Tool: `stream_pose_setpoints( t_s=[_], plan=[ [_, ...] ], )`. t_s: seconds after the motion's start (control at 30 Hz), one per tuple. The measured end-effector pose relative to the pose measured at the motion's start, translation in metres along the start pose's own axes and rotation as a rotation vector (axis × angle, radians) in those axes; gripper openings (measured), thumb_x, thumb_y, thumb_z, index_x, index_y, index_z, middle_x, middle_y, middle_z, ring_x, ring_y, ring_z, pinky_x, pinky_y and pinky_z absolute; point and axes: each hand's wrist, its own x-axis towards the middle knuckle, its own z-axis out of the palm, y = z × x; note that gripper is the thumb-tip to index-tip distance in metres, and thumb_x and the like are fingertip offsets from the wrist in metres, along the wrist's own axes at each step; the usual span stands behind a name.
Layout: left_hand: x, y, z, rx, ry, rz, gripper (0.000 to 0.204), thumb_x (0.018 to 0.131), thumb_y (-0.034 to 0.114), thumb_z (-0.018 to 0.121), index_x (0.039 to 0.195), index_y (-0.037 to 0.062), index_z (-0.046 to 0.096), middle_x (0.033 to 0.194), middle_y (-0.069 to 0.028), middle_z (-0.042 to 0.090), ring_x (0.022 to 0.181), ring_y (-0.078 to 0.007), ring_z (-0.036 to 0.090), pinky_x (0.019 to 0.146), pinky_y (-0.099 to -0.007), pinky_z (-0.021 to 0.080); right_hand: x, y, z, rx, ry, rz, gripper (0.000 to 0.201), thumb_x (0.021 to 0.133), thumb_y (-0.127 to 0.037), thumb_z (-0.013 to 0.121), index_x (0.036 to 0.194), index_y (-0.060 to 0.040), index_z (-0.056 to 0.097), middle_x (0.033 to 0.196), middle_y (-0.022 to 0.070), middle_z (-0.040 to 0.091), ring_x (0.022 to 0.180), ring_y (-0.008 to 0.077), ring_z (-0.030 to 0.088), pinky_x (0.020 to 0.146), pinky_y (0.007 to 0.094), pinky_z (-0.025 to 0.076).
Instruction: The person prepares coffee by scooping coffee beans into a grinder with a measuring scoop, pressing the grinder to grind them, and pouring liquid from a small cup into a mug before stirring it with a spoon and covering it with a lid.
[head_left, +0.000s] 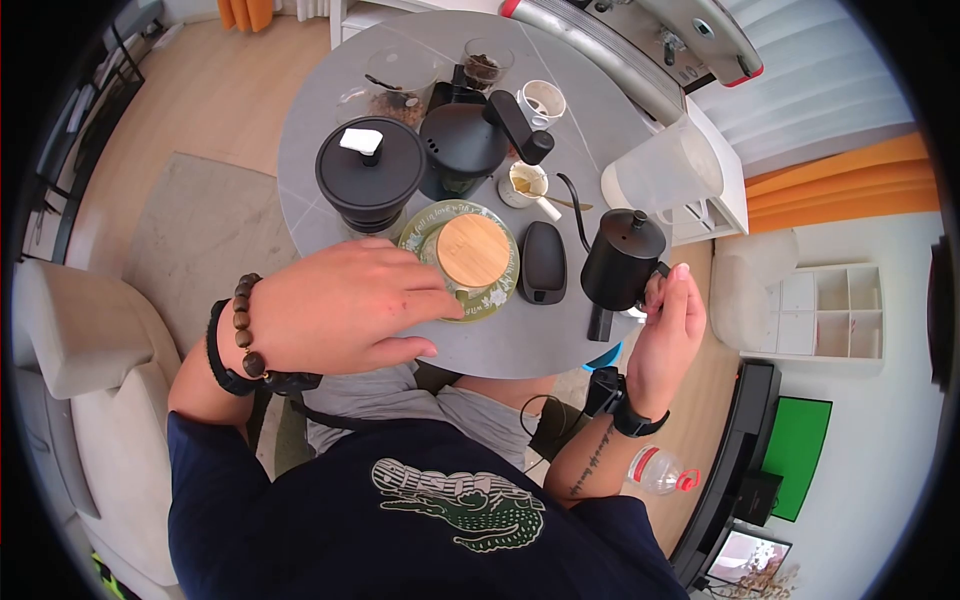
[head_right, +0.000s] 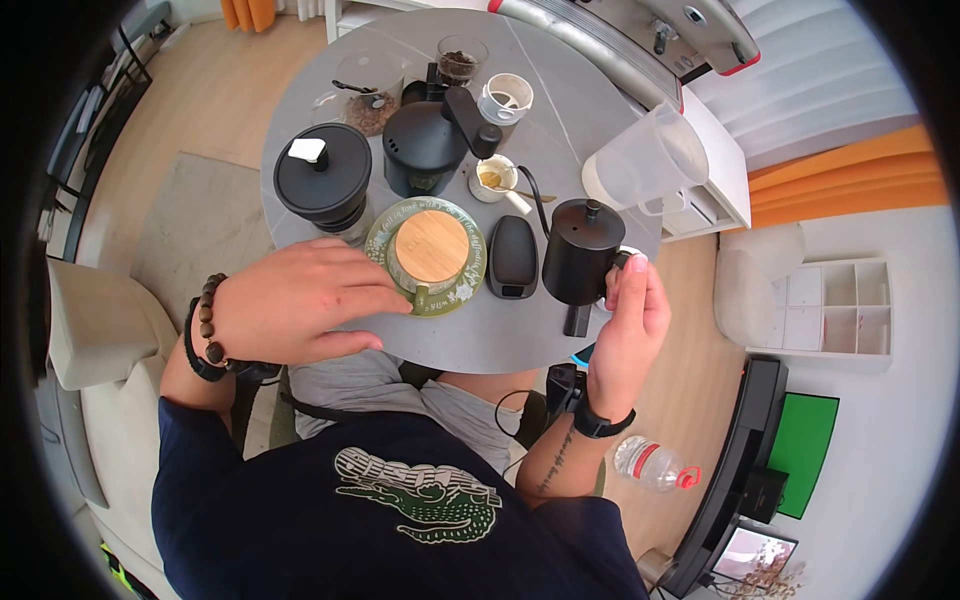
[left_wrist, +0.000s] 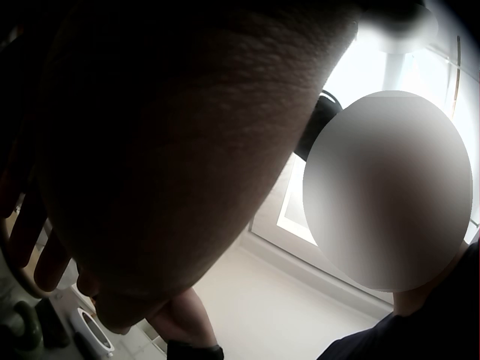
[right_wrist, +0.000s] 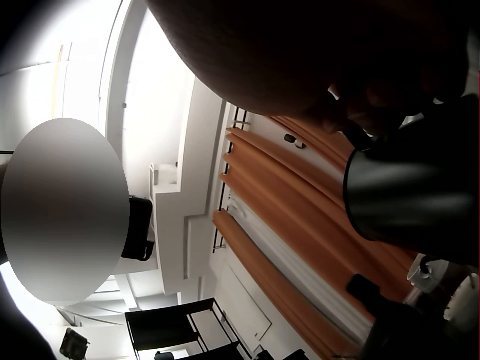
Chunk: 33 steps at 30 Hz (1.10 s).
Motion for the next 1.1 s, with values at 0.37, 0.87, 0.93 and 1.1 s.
stream_pose_setpoints(
  t_s=[0.37, 0.87, 0.93, 1.1],
  plan=[
    [0.0009, 0.0017, -0.0023, 0.001, -0.029, -0.014, 0.041, 0.099, 0.027, 0.082, 0.137, 0.0109, 0.075, 0.128, -0.0065, 0.075, 0.12, -0.0311, 0.071, 0.106, -0.0461, 0.054, 0.0014, -0.0012, -0.0017, -0.009, 0.006, -0.016, 0.043, 0.122, -0.031, 0.057, 0.086, -0.008, 0.052, 0.079, -0.0053, 0.042, 0.078, 0.0081, 0.037, 0.073, 0.029, 0.031],
    [0.0024, 0.0018, -0.0018, 0.019, -0.029, -0.026, 0.042, 0.099, 0.028, 0.082, 0.137, 0.0112, 0.075, 0.129, -0.0063, 0.076, 0.12, -0.0307, 0.071, 0.106, -0.0456, 0.055, 0.0039, -0.0042, 0.0006, -0.025, 0.004, -0.023, 0.046, 0.123, -0.031, 0.056, 0.083, -0.0102, 0.045, 0.079, -0.0058, 0.04, 0.077, 0.0078, 0.035, 0.071, 0.0292, 0.03],
    [0.0021, 0.0008, -0.0006, 0.015, -0.009, -0.013, 0.042, 0.099, 0.027, 0.083, 0.137, 0.0115, 0.075, 0.128, -0.0062, 0.076, 0.118, -0.0306, 0.071, 0.105, -0.0452, 0.055, 0.004, -0.0051, 0.0013, -0.039, 0.01, -0.015, 0.046, 0.123, -0.031, 0.056, 0.084, -0.01, 0.046, 0.079, -0.0058, 0.04, 0.078, 0.0076, 0.036, 0.071, 0.0289, 0.03],
    [0.0032, 0.0018, -0.0013, 0.016, -0.02, -0.013, 0.041, 0.099, 0.028, 0.083, 0.136, 0.0115, 0.075, 0.128, -0.006, 0.076, 0.119, -0.0307, 0.071, 0.105, -0.0452, 0.055, 0.0034, -0.0067, 0.0007, -0.034, 0.006, -0.005, 0.045, 0.123, -0.03, 0.057, 0.084, -0.0096, 0.047, 0.08, -0.0049, 0.041, 0.078, 0.0082, 0.036, 0.073, 0.0291, 0.031]
  ],
)
